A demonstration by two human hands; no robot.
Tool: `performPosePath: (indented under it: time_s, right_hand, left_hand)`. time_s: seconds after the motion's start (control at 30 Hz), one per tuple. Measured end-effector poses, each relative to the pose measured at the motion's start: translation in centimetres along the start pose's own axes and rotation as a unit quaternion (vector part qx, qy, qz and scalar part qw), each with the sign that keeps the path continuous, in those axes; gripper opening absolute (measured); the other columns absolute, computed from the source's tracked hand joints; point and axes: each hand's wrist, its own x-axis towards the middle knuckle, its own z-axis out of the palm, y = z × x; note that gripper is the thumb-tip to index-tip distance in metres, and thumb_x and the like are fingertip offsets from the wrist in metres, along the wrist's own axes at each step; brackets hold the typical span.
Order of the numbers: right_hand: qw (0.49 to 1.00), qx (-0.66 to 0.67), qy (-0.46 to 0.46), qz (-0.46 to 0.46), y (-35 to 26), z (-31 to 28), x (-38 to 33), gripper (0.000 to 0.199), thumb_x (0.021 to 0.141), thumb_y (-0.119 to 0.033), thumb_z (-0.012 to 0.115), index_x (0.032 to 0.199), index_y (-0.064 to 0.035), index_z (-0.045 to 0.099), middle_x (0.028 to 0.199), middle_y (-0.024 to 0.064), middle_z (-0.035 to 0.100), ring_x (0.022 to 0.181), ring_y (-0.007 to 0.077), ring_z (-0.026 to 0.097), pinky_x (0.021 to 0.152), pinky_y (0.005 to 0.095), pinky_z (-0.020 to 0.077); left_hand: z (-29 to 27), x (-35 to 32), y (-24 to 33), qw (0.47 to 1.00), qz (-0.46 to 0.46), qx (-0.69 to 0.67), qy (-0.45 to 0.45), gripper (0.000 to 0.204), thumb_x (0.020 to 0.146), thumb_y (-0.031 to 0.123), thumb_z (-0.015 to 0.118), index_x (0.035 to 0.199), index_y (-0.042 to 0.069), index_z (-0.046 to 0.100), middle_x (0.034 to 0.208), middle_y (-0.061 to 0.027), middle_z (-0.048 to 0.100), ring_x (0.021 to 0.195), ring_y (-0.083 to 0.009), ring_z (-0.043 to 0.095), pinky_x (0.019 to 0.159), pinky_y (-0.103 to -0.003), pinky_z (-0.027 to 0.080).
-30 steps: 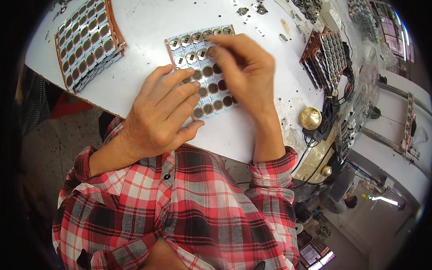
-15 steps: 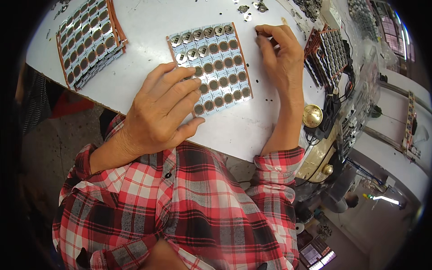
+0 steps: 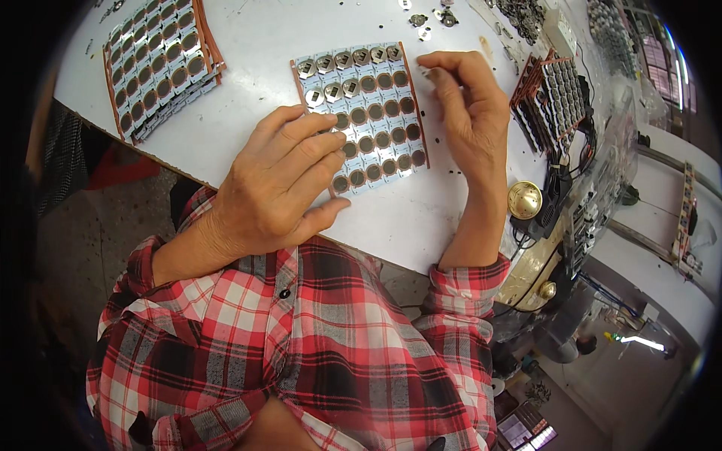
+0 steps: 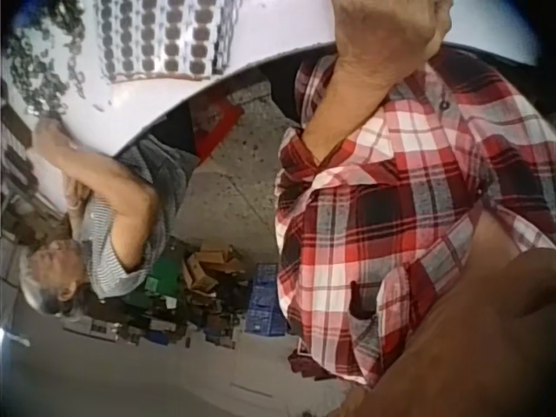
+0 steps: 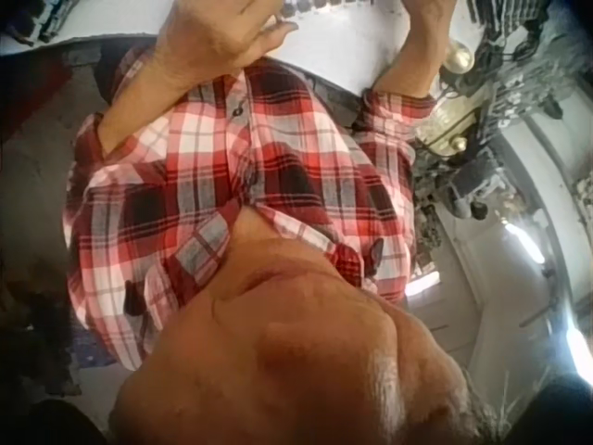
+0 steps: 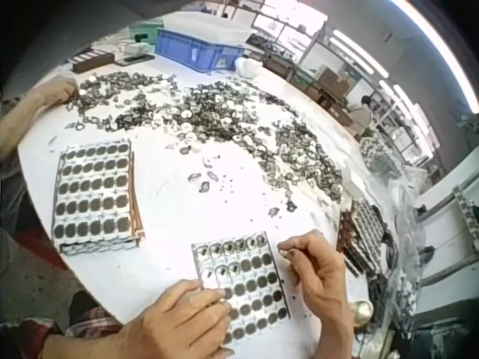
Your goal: Sorting and placing small metal components into a grid tray.
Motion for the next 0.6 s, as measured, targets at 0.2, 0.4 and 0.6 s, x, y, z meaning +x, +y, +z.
performPosePath:
  time_s: [0.2,0.4,0.6]
  right_hand:
    - [0.901,0.329,-0.201,0.2,-5.2,1.4,-1.3,0.026,0.103,-0.015,0.064,0.121,0.0045,0.067,0.085,0.001,0.061,0.065,0.0055,0.054,0.053,0.0196,0.0432]
    - [0.828,0.443,-0.256,0.228,-5.2,2.5,-2.0,0.036,0.102,-0.013,0.065,0.129,0.0091,0.057,0.093,0.0043,0.063,0.069,0.01,0.061,0.054,0.0233,0.0508]
    - [0.81,0.474,-0.265,0.221,-5.2,3.0,-2.2,0.035,0.102,-0.014,0.065,0.128,0.0078,0.057,0.096,0.0077,0.064,0.069,0.0116,0.063,0.055,0.0249,0.0543]
  left_hand:
    - [-0.2,-0.3,-0.5,0.991,-0.026,-0.025,0.126,0.053,0.071,0.015,0.088,0.116,-0.002,0.067,0.112,-0.0175,0.069,0.099,-0.0348,0.069,0.082,-0.044,0.058]
    - [0.4,-0.3,-0.8,0.98,-0.059,-0.077,0.173,0.033,0.08,-0.005,0.079,0.111,-0.002,0.068,0.095,-0.0147,0.07,0.077,-0.0264,0.071,0.062,-0.032,0.057]
    - [0.0,-0.1,-0.7,0.975,-0.108,-0.109,0.161,0.021,0.084,-0.007,0.075,0.102,-0.001,0.067,0.087,-0.0121,0.068,0.071,-0.0204,0.069,0.059,-0.03,0.054]
